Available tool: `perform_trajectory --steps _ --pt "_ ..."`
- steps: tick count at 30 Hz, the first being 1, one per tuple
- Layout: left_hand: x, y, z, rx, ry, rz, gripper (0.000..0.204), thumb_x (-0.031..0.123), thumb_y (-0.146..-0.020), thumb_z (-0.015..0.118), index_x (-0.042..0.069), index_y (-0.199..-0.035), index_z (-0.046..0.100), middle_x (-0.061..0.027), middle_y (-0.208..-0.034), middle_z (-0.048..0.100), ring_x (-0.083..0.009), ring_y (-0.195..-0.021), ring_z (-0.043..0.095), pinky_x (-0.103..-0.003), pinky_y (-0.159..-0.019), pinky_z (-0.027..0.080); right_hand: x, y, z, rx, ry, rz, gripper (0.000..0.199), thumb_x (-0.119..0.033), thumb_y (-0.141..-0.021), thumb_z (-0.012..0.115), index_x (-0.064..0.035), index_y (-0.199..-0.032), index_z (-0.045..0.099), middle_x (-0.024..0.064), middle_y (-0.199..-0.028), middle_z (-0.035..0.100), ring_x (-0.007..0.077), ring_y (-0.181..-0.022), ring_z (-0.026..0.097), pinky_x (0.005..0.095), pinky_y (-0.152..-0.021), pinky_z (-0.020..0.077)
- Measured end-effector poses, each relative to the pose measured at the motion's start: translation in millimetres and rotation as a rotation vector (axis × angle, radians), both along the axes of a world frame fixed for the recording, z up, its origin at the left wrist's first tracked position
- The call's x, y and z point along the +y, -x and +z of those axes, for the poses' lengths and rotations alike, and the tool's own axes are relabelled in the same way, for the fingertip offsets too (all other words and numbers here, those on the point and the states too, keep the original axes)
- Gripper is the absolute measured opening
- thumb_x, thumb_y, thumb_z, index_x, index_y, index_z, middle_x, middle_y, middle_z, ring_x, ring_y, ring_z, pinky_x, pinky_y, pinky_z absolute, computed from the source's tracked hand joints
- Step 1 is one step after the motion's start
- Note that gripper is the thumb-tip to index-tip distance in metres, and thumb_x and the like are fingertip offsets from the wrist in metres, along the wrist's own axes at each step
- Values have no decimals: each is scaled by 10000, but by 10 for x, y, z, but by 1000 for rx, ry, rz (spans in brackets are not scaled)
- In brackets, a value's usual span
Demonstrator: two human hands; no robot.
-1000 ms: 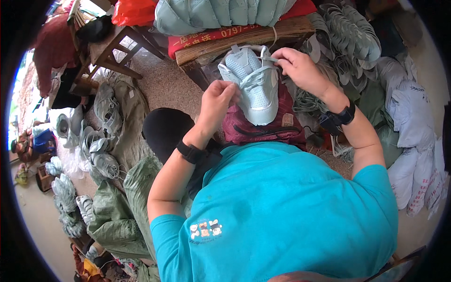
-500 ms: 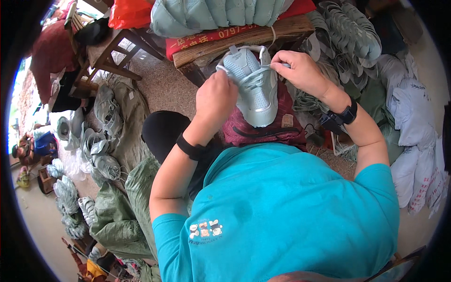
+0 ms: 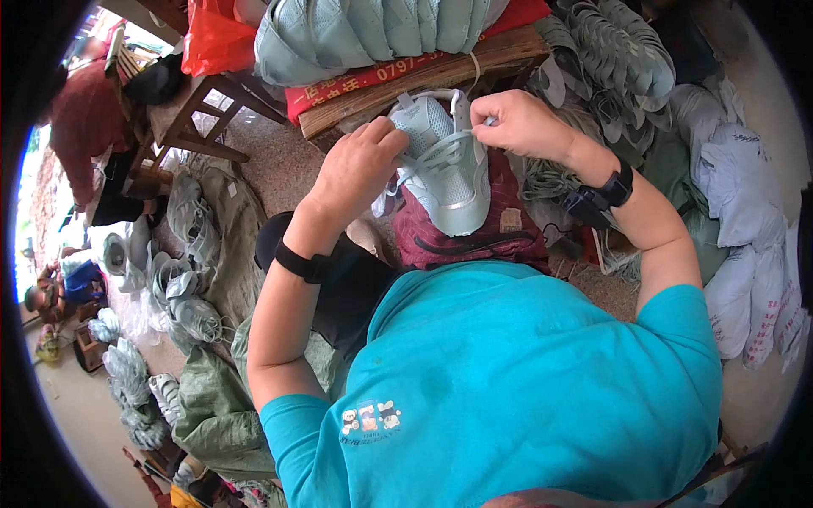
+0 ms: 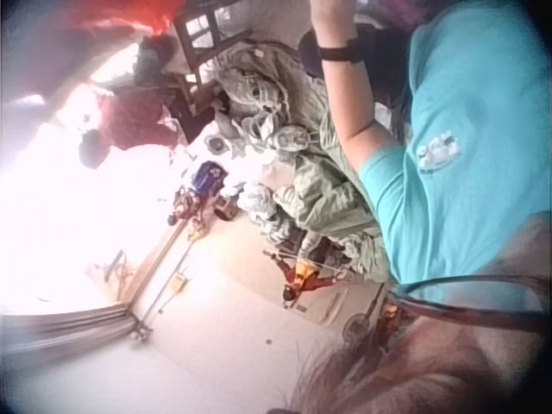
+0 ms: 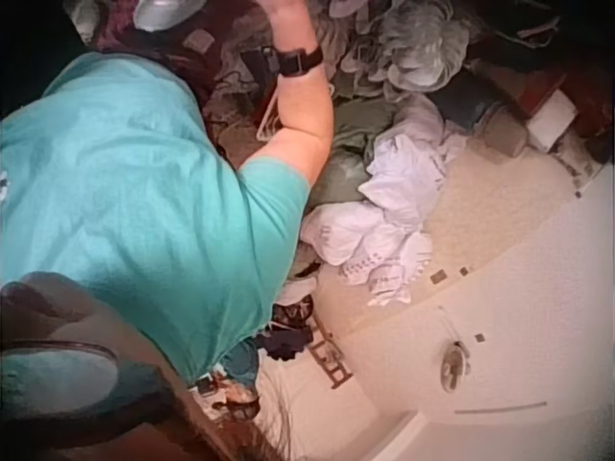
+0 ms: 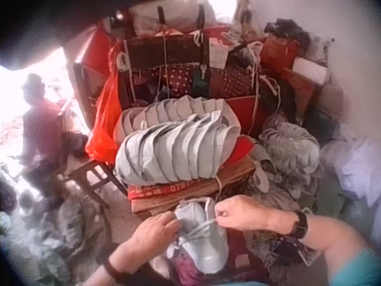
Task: The person sits on the floor and laces a light-colored sneaker by hand, threading the laces through the eyelets and tying a knot. After finishing one shoe, they place it on a stack of similar shoes and then reach into a green sack to retrieve another item.
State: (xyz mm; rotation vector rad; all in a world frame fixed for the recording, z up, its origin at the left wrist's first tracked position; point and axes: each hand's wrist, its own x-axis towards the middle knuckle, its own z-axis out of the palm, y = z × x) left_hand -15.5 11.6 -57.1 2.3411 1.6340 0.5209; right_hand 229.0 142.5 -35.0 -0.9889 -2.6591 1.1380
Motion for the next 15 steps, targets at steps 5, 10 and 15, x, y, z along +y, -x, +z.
perform_trajectory --steps 5,10,15 --pt "-30 -1 -116 -274 73 110 145 138 -808 690 16 -870 644 -126 -961 539 -325 -878 586 -403 -765 483 38 153 78 -91 -75 59 159 -173 -758 601 -17 -764 573 111 -645 557 221 -602 555 357 -581 434" --pt "-43 -277 -529 -574 -137 403 207 174 -823 691 -12 -743 651 -141 -926 515 -296 -913 539 -383 -775 458 -12 254 56 -74 -373 173 148 -164 -733 571 -18 -737 546 164 -692 576 363 -668 579 444 -607 449" --pt "-90 -423 -179 -878 -70 438 207 165 -871 678 -3 -753 653 -71 -944 503 -191 -969 474 -296 -828 406 -79 284 30 -81 -523 223 112 -138 -718 594 -31 -723 565 154 -722 600 372 -701 602 460 -629 465"
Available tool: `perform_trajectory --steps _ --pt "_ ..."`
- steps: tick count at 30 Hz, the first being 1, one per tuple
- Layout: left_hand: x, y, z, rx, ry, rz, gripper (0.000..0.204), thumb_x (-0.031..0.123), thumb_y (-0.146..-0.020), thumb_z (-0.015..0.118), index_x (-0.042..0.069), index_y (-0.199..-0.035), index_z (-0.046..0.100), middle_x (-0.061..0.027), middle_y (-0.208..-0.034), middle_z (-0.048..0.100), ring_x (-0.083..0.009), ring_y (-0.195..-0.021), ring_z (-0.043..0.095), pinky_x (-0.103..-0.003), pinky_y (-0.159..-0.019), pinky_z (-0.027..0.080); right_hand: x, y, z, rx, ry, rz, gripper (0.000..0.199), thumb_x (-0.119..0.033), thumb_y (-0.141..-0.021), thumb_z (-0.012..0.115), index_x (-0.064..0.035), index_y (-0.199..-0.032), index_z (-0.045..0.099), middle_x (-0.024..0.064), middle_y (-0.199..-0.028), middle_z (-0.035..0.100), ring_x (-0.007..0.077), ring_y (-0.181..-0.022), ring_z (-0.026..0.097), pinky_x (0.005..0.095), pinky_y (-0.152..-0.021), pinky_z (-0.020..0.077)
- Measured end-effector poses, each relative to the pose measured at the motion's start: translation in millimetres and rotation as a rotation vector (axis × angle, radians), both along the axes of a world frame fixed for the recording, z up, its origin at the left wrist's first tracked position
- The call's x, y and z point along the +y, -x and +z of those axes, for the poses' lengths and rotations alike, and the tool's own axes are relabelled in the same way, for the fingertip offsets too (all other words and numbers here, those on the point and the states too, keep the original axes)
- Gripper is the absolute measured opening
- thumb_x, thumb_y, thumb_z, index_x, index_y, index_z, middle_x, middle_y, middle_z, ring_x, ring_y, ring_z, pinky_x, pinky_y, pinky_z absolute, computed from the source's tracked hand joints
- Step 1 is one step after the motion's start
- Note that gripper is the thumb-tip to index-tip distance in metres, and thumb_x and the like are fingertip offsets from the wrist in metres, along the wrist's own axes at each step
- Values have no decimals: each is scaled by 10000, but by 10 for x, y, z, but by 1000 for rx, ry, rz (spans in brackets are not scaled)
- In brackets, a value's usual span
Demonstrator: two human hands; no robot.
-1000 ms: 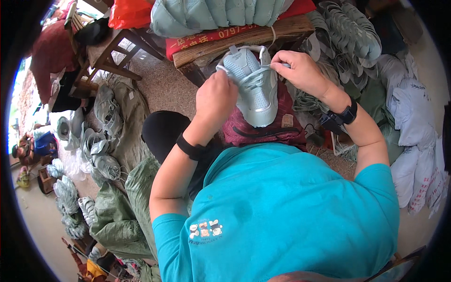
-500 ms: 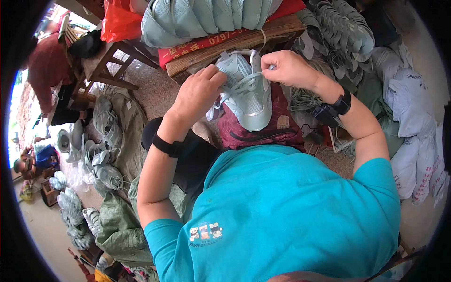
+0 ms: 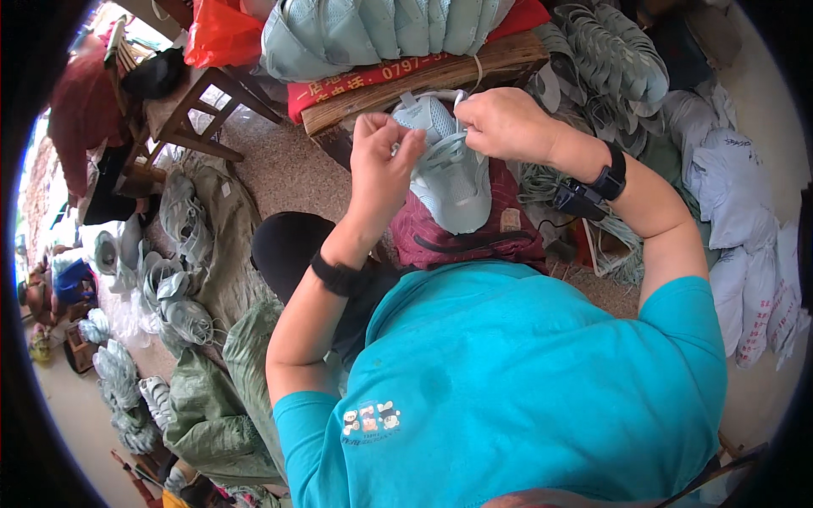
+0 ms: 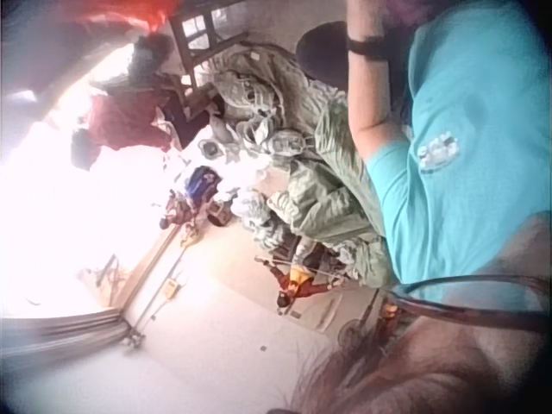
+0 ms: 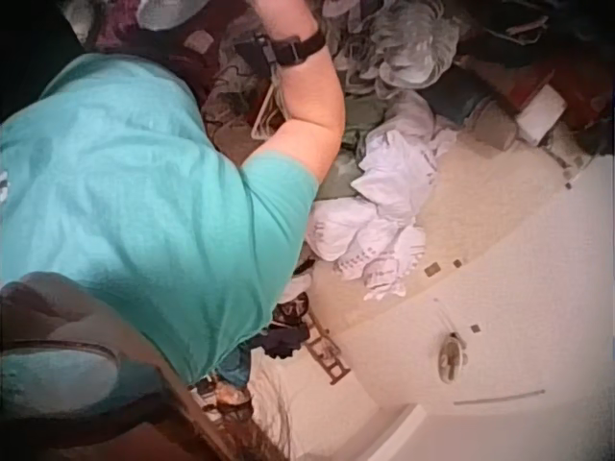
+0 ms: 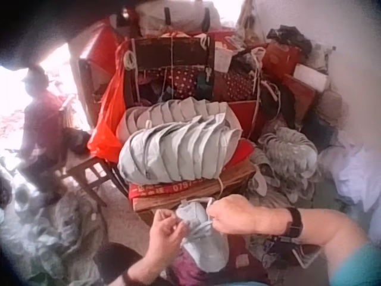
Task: The person sits on the floor and laces a light-colored sneaker by hand, threading the laces through the eyelets and tying a knot. After finishing one shoe, they place it on a stack of similar shoes and then reach into a green sack to retrieve another item.
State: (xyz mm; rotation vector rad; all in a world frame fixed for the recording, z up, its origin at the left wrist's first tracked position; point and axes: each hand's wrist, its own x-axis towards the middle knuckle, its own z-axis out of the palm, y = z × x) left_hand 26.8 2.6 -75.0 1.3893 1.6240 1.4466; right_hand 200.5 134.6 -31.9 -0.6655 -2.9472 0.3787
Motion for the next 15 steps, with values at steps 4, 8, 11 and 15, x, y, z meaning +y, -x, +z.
perform_trajectory --steps 4,8,11,15 --pt "-66 42 795 -380 -193 -298 218 162 -925 637 -8 -792 669 -53 -1010 542 -156 -1007 464 -272 -861 390 -72 30 -69 -45 -220 130 112 -129 -693 660 -62 -727 576 110 -725 609 318 -711 617 426 -656 468" --pt "-33 200 585 -782 -12 -331 255 238 -1013 518 40 -886 619 16 -853 564 -62 -756 475 -198 -641 373 -20 56 17 -50 -344 223 151 -152 -723 689 -83 -811 588 66 -798 601 259 -807 612 375 -713 458" --pt "-17 49 314 -659 83 -60 285 291 -1037 464 58 -910 566 46 -723 469 -40 -617 380 -191 -553 308 74 67 90 -108 -266 244 180 -152 -746 702 -74 -859 586 65 -865 582 248 -883 600 379 -756 454" --pt "51 -49 -97 -346 68 88 273 261 -1007 519 -7 -972 562 -2 -762 553 -82 -703 501 -270 -618 442 95 92 153 111 -176 273 219 -120 -736 728 -58 -876 572 81 -912 561 272 -909 601 415 -766 463"
